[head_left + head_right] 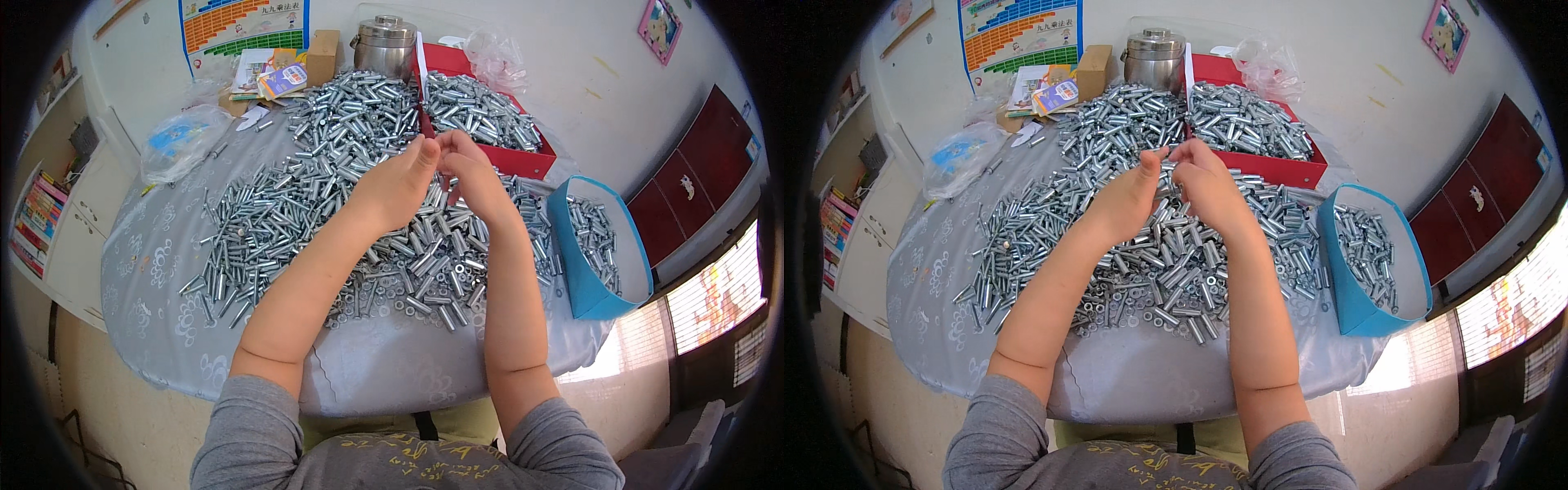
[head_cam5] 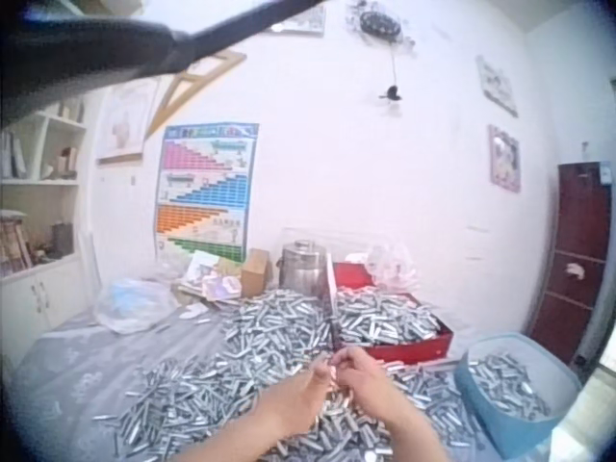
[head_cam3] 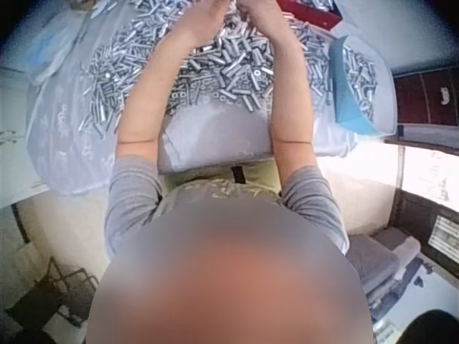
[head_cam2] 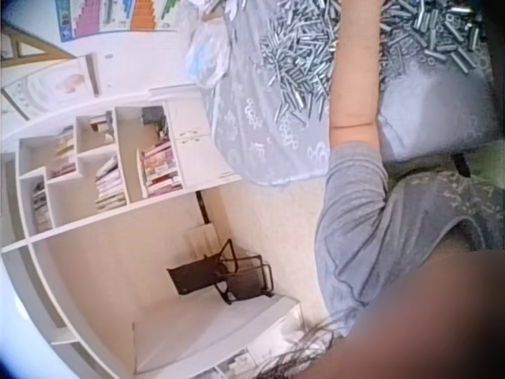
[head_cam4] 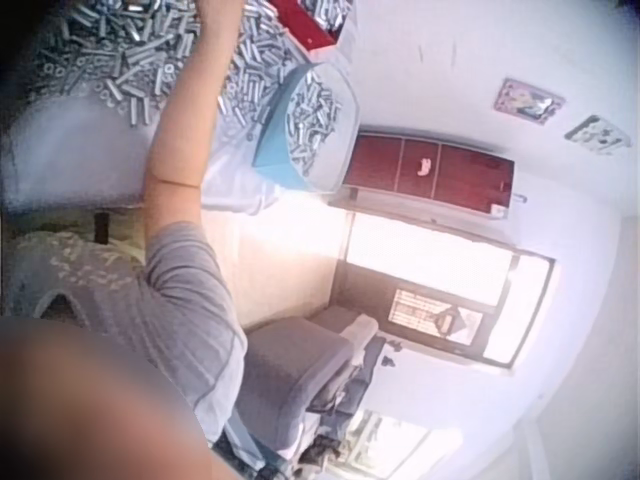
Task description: The person sits at a table covered with a large pile of metal fasteners, including bolts and washers. They repeatedly pick up a bolt and a washer, thread the washer onto the bolt, and place the assembled unit into a blue plastic bin to the right. The task is performed continuously by hand throughout the clip.
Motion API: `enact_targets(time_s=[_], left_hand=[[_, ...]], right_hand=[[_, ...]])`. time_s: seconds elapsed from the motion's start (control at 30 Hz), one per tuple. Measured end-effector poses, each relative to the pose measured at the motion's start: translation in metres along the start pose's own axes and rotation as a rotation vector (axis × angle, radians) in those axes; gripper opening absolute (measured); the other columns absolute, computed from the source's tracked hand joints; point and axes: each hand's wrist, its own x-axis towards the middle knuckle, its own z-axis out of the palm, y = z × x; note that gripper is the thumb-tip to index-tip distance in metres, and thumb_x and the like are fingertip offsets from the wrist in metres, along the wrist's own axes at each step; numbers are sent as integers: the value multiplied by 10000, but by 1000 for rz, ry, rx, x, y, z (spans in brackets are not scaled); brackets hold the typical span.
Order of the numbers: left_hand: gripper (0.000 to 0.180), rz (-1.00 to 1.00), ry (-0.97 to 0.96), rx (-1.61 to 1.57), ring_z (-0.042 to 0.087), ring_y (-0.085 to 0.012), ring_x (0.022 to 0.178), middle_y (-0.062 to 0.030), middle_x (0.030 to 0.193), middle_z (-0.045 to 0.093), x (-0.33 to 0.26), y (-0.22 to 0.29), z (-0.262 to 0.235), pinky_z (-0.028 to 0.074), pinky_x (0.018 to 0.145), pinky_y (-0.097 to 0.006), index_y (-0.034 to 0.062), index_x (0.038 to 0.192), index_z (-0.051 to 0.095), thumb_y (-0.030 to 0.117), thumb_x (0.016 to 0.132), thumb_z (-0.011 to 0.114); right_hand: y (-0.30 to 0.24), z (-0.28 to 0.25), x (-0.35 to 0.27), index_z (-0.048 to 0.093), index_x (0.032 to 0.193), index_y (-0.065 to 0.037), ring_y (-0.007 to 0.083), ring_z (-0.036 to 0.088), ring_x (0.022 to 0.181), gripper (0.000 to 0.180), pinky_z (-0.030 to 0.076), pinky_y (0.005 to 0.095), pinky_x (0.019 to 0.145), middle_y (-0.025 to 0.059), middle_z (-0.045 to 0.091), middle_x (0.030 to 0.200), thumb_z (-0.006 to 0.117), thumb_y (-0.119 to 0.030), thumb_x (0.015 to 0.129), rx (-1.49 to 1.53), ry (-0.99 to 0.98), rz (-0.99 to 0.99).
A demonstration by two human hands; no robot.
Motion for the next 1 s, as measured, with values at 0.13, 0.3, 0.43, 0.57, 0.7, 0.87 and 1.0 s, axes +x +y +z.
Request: enact_targets(time_s=[0.13, 0.3, 0.43, 0.57, 0.7, 0.87, 1.0], left_hand=[[1019, -85, -47, 2, 511, -394, 1026, -272, 1046, 553, 0, 3, -6, 384, 861, -406, -58, 1286, 318, 733, 753, -40], [1002, -43, -1, 13, 501, -393, 1041, -272, 1074, 543, 1, -1, -5, 380, 872, -407, -43, 1291, 321, 731, 759, -26], [995, -30, -7, 41, 498, -389, 1048, -269, 1092, 536, 1, 3, -6, 379, 878, -408, -35, 1285, 338, 729, 761, -24], [1002, 19, 6, 24, 506, -386, 1039, -265, 1077, 545, 0, 2, -2, 386, 866, -403, -48, 1276, 345, 728, 762, -24], [1000, -17, -44, 16, 519, -385, 1016, -257, 1052, 561, 0, 4, -5, 398, 845, -400, -51, 1275, 345, 727, 764, -21], [995, 5, 17, 10, 539, -387, 969, -245, 995, 583, 2, -2, -2, 409, 810, -405, -48, 1286, 328, 728, 766, -14], [996, -31, 10, -27, 539, -391, 963, -245, 977, 585, 2, 1, -3, 409, 806, -406, -47, 1297, 310, 729, 764, -15]], right_hand=[[-1, -5, -1, 490, 961, -23, 98, 467, 493, 227, 347, 238, 384, 40, 493, 670, 440, -169, 795, -104, -185, 118], [-15, -11, -9, 517, 938, -24, 91, 438, 420, 192, 318, 229, 371, 28, 488, 583, 462, -148, 803, 129, -116, 132], [-4, -9, -3, 529, 953, -30, 88, 427, 412, 227, 323, 226, 382, 20, 503, 587, 462, -209, 829, -63, -184, 61], [-13, -13, -6, 535, 964, -26, 79, 433, 467, 228, 335, 216, 421, 21, 516, 614, 459, -168, 802, -33, -227, 138], [-14, -9, -7, 537, 977, -20, 77, 449, 524, 254, 353, 216, 462, 29, 525, 646, 457, -143, 770, -53, -270, 124], [-12, -12, -5, 527, 1014, 15, 79, 454, 561, 283, 369, 227, 516, 14, 531, 690, 442, -138, 791, -77, -125, 64], [-1, -10, -3, 517, 1048, 10, 80, 444, 531, 292, 371, 230, 516, 7, 504, 659, 431, -116, 798, -3, -129, -114]])
